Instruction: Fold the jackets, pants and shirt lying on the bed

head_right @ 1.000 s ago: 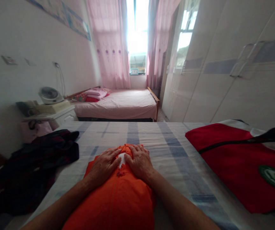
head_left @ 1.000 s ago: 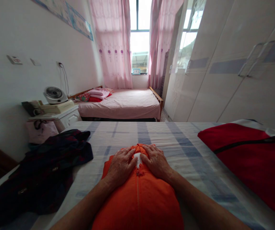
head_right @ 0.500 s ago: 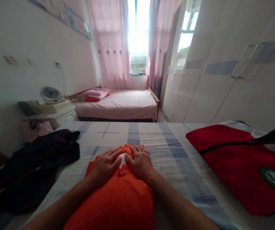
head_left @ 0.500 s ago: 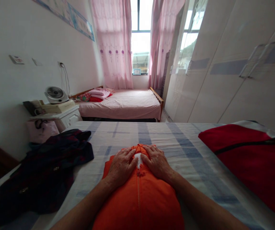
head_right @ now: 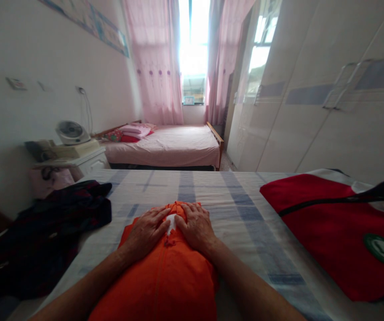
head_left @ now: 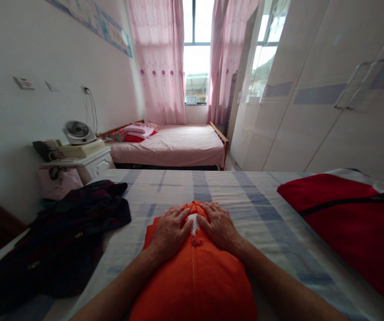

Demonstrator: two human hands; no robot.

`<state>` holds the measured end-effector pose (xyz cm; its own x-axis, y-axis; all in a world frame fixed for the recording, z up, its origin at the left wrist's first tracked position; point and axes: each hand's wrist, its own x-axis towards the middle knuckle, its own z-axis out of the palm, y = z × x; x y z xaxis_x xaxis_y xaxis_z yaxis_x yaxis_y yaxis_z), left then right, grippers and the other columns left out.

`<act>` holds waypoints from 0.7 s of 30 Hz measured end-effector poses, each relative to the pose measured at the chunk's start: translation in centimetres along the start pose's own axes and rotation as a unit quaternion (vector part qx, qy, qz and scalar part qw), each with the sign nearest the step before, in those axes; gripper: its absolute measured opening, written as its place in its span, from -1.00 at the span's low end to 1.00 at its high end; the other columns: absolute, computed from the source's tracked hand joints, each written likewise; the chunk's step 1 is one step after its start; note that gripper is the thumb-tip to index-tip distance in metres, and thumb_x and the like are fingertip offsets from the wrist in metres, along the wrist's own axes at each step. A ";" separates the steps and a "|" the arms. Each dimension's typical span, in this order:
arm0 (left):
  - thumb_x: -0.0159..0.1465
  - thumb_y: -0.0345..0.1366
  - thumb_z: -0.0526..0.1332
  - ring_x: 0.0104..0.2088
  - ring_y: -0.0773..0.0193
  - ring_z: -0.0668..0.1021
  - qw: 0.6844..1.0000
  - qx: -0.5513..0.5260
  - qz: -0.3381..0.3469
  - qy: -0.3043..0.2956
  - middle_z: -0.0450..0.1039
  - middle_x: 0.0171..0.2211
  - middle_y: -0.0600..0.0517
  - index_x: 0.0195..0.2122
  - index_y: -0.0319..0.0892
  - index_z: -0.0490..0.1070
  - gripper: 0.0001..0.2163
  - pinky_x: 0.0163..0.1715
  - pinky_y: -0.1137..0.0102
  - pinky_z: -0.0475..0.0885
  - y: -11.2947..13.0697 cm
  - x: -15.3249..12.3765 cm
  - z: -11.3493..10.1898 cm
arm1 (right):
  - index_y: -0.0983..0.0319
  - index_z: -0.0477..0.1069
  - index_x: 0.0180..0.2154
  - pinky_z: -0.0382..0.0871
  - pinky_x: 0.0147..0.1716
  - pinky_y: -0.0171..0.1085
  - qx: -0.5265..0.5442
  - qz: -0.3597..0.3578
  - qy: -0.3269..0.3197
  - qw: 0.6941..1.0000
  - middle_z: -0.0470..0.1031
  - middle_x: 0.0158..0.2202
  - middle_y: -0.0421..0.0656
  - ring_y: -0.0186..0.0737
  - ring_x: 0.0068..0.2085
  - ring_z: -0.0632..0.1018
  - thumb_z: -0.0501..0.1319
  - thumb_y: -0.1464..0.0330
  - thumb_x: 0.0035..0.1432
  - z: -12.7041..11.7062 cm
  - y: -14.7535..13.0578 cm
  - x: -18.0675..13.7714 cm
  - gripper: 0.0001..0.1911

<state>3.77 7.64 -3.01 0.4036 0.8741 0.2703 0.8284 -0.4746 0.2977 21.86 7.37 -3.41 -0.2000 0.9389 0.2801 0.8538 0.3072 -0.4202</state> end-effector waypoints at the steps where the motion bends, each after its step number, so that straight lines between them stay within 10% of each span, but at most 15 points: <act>1: 0.33 -0.11 -0.09 0.13 0.20 0.34 1.000 0.000 0.000 0.000 0.31 0.15 0.00 0.12 -0.09 0.29 -0.59 0.17 0.24 0.13 0.0 0.0 0.0 | 0.17 0.29 0.09 0.04 0.13 -0.15 0.000 0.000 -0.001 1.000 0.34 0.12 -0.11 -0.17 0.13 0.29 -0.05 0.16 0.24 0.0 0.0 0.0 -0.55; 21: 0.32 -0.11 -0.06 0.11 0.22 0.36 1.000 0.000 -0.010 0.013 0.36 0.11 0.03 0.10 -0.06 0.33 -0.61 0.16 0.27 0.15 0.2 0.0 0.0 | 0.16 0.29 0.10 0.04 0.14 -0.11 -0.006 0.004 -0.002 1.000 0.35 0.12 -0.12 -0.15 0.15 0.29 -0.04 0.15 0.23 0.2 0.2 0.1 -0.54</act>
<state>3.91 7.52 -2.92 0.3762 0.8807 0.2877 0.8363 -0.4565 0.3037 21.89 7.57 -3.59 -0.1948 0.9420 0.2733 0.8615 0.2975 -0.4114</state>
